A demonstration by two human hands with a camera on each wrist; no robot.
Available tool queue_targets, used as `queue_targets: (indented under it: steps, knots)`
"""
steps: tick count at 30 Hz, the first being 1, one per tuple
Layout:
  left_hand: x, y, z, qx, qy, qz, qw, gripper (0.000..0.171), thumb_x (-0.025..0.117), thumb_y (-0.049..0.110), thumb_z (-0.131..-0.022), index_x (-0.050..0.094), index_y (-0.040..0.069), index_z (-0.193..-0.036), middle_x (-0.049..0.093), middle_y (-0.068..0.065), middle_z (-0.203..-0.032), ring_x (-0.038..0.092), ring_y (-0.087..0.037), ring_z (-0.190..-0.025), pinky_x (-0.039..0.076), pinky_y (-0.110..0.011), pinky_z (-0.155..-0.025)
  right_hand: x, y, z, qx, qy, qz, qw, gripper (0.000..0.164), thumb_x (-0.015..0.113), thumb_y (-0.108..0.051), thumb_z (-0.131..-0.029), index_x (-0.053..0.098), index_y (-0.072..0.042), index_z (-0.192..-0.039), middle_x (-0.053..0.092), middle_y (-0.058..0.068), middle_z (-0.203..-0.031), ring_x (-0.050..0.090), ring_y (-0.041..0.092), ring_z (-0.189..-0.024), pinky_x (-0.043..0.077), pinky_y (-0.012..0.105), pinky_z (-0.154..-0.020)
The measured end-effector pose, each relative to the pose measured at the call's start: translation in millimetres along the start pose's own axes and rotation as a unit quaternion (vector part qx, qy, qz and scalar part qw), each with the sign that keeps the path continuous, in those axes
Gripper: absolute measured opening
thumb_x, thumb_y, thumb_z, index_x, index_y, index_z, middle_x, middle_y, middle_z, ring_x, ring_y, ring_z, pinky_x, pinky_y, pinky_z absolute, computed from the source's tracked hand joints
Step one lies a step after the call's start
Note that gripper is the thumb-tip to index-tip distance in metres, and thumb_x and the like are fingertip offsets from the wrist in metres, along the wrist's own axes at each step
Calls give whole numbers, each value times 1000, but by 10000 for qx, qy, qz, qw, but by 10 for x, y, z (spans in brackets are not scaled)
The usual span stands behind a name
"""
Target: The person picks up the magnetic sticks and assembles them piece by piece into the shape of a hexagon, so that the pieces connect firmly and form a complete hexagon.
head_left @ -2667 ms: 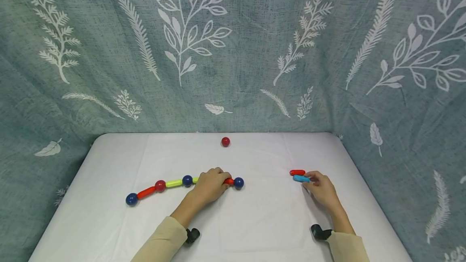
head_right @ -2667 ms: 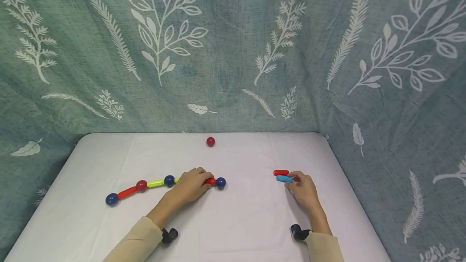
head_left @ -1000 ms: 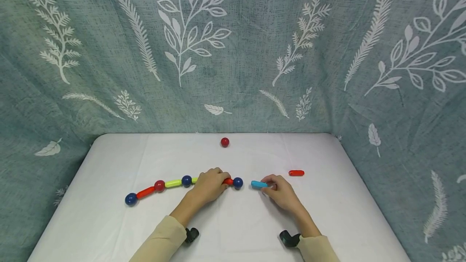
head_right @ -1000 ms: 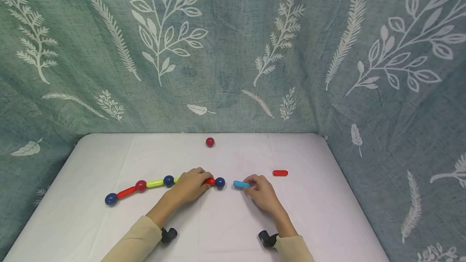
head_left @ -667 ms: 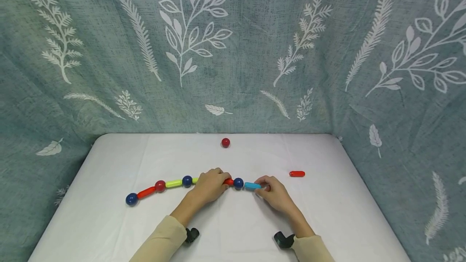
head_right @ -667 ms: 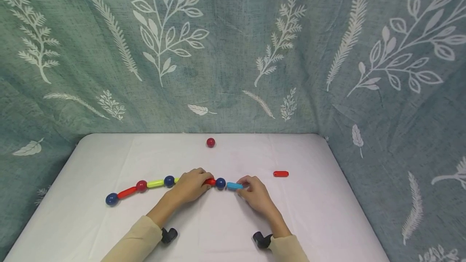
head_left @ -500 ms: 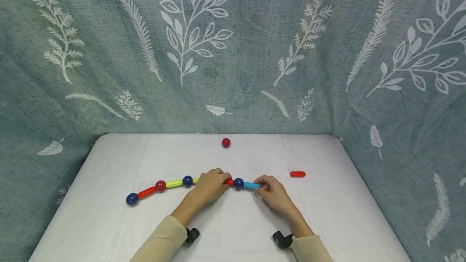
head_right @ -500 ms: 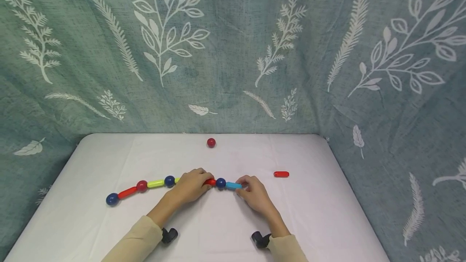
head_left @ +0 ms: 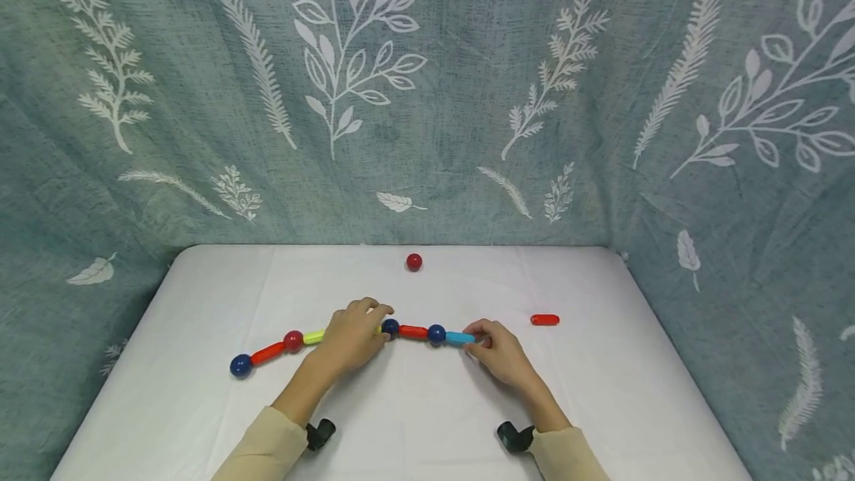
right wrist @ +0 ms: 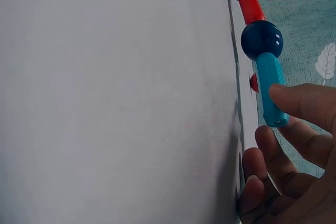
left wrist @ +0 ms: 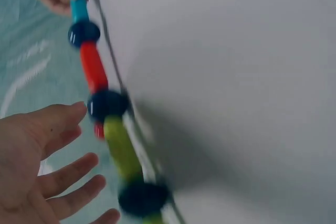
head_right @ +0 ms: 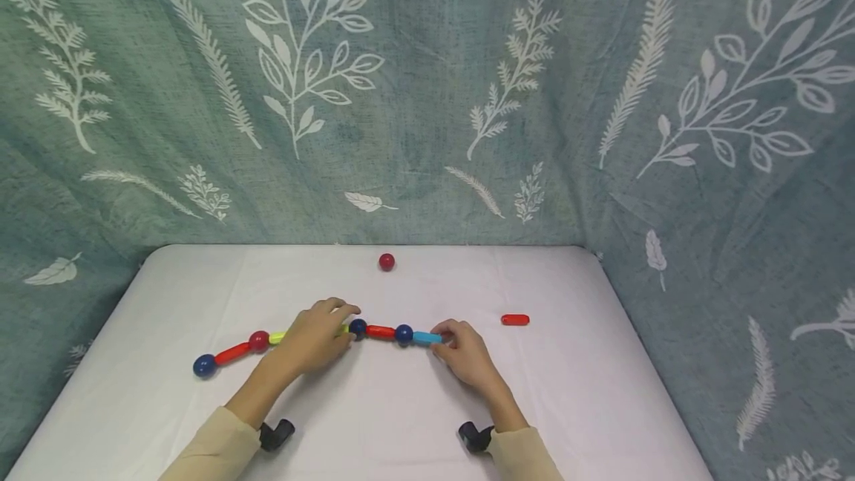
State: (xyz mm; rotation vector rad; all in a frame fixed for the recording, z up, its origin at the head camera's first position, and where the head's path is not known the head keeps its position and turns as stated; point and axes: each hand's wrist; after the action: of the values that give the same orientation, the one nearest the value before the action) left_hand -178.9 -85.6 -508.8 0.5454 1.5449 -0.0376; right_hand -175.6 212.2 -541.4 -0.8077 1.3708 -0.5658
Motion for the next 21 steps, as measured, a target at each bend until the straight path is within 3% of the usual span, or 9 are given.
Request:
queue_targets:
  steps: [7,12,16,21]
  knots:
    - [-316,-529,496,-670,221,38,9975,46,76,25,-90,62,11,-132,60,-17,-126,56,-39,-116,47,-60,-88,-7,14,-31,10,-24,-8,10000,20,75,-10,-89,70,-13,-108,58,4,-94,49,16,-74,41,27,-61]
    - [-466,-875,827,-1086,105,135,9939,49,79,19,-86,62,6,-130,62,-22,-119,60,-42,-105,49,-60,-80,-15,20,-63,49,5,78,10000,20,75,-11,-89,71,-13,-109,56,3,-93,49,17,-74,41,28,-61]
    - [-520,-1040,978,-1288,-125,254,9913,49,80,12,-84,62,4,-128,66,-18,-107,64,-34,-91,53,-54,-74,-3,24,-121,62,34,134,9999,21,75,-9,-89,71,-13,-109,56,3,-93,49,17,-74,41,30,-63]
    - [-526,-1130,1059,-1442,-381,416,9879,45,79,7,-84,63,5,-126,67,-12,-97,63,-27,-84,53,-52,-73,34,1,-197,-45,51,174,9998,21,75,-9,-88,72,-12,-108,58,4,-94,48,18,-74,42,31,-63]
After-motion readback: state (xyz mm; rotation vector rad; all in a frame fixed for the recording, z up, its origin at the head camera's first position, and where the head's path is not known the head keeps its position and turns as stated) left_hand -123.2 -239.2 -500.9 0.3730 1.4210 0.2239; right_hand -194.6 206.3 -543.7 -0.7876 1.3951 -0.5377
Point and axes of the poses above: each hand's wrist, its own z-axis away from the middle knuckle, its own x-axis out of the palm, y = z × x
